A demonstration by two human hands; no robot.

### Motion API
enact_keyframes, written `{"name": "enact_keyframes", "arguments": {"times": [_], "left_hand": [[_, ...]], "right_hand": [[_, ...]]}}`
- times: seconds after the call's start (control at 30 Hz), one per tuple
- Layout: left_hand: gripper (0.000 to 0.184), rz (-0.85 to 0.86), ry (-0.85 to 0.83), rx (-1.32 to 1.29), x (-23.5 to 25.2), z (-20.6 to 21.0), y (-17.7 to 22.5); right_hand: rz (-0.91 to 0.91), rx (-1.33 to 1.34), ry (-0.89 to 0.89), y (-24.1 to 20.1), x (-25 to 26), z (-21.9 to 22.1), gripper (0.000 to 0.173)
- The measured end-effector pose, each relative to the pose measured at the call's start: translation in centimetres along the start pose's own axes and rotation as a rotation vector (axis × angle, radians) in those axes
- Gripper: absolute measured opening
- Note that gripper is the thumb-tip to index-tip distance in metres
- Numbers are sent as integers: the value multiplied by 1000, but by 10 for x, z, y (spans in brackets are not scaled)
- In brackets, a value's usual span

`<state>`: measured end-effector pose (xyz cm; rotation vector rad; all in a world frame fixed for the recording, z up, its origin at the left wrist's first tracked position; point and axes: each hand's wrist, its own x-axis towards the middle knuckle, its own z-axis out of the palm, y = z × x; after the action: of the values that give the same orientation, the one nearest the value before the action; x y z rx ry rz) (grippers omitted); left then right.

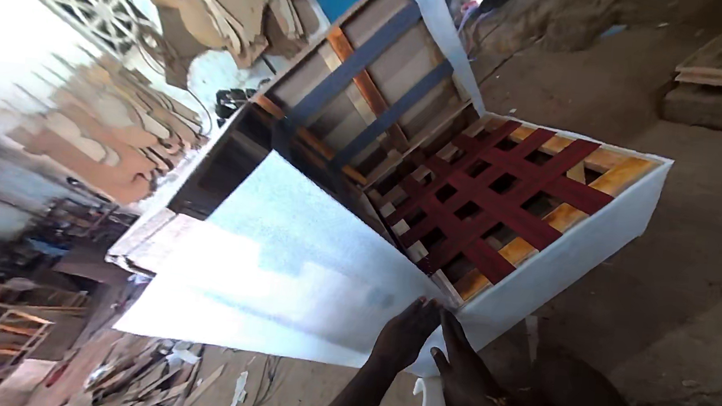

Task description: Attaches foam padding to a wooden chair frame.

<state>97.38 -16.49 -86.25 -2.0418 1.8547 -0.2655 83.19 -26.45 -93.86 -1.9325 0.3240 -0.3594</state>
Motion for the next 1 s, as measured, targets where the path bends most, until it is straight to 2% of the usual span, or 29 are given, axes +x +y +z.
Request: {"name": "enact_keyframes", "arguments": {"times": [0.07,0.23,0.43,0.57,0.73,0.8,0.87,1.0], "left_hand": [[48,-6,-71,99,11,-17,1],[41,-111,-187,28,25,-57,-8],[34,-71,-50,172,-5,-130,-56],[44,-55,58,372,-33,-201,-101],[53,-254,76,479,-66,-302,-139],[54,-278,84,518,-72,-321,-144],[56,-275,83,571,-72,-323,-143],[58,-363,23,680,-62,-314,-127]], "right_hand": [[5,38,11,-2,10,4,81],[29,142,-13,-3,25,15,88],[27,144,-1,-14,29,9,98],[-82,183,-16,-18,25,-2,95],[-193,221,7,-26,30,-5,91],[-188,204,55,-54,37,-2,90],[-226,196,99,-102,54,-2,90],[-515,268,134,-224,95,-26,66]]}}
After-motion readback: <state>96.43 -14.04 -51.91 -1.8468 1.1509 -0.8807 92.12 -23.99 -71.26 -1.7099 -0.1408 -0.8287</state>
